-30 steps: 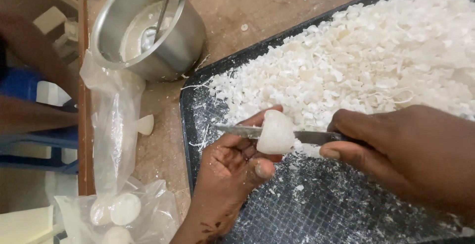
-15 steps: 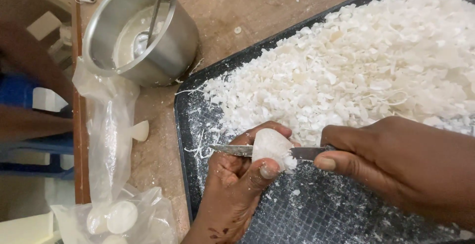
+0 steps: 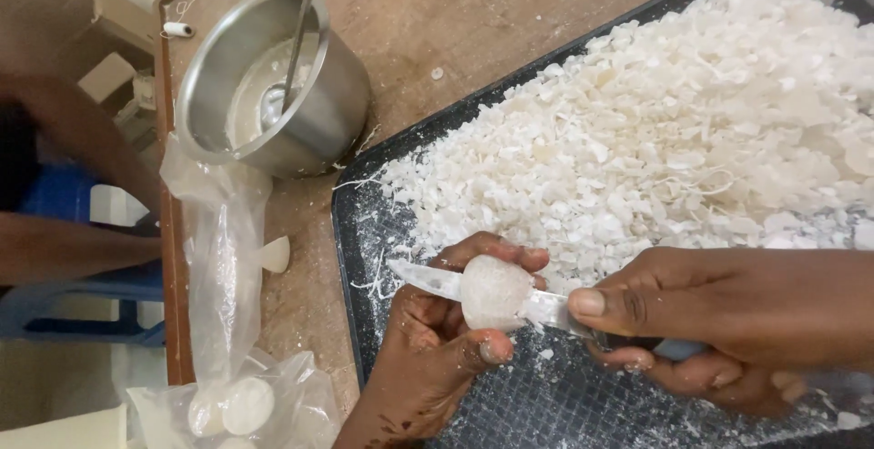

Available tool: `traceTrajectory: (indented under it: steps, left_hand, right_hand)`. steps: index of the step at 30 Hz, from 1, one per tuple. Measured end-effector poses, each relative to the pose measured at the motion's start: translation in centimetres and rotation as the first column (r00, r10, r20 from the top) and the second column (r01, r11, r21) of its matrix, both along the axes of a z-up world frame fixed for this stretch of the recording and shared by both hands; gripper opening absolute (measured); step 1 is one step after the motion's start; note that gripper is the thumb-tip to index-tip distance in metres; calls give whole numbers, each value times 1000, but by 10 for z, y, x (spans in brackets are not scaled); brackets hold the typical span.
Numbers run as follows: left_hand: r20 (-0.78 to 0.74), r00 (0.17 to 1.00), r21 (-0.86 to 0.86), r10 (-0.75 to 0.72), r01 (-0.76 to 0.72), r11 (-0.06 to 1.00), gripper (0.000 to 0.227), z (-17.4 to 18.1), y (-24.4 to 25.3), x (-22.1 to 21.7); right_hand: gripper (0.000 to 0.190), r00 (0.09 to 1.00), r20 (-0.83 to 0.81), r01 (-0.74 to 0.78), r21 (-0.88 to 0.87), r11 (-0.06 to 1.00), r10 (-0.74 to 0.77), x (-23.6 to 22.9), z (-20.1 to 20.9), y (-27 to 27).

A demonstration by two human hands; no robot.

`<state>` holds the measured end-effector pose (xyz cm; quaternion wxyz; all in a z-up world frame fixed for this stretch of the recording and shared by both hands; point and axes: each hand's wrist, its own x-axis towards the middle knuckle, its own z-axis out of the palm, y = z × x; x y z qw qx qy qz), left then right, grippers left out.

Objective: The person holds a small white wax piece in one hand and trims and shapes it with a short knife, letting shavings fall onto a tray covered with white wax shavings. They rotate the piece to trim different sides, then set the trimmed piece aside and pick up another piece to repeat the trimming.

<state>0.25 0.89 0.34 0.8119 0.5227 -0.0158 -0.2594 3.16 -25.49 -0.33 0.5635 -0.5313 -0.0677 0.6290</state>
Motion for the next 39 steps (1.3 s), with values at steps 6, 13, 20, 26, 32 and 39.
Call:
traceTrajectory:
  steps: [6, 13, 20, 26, 32, 39]
  left_hand:
    - [-54, 998, -3, -18, 18, 1000, 68, 0, 5, -3]
    - [106, 988, 4, -115, 116, 993, 57, 2, 15, -5]
    - [91, 996, 164, 7, -22, 986, 67, 6, 7, 4]
    - [103, 992, 343, 69, -100, 934, 57, 13, -3, 2]
    - [171, 976, 140, 131, -156, 978, 60, 2, 14, 5]
    - [152, 967, 177, 204, -230, 957, 65, 4, 25, 18]
  right_hand:
    - [57, 995, -98, 13, -10, 1000, -14, -8, -6, 3]
    - [63, 922, -387, 29, 23, 999, -18, -14, -23, -1]
    - [49, 791, 585, 84, -395, 915, 180, 3, 1, 15]
    - [47, 255, 437, 122, -899, 420, 863, 8, 28, 23]
    - [52, -347, 729, 358, -479, 801, 590, 5, 9, -7]
    - [54, -291, 702, 357, -551, 754, 650, 18, 14, -17]
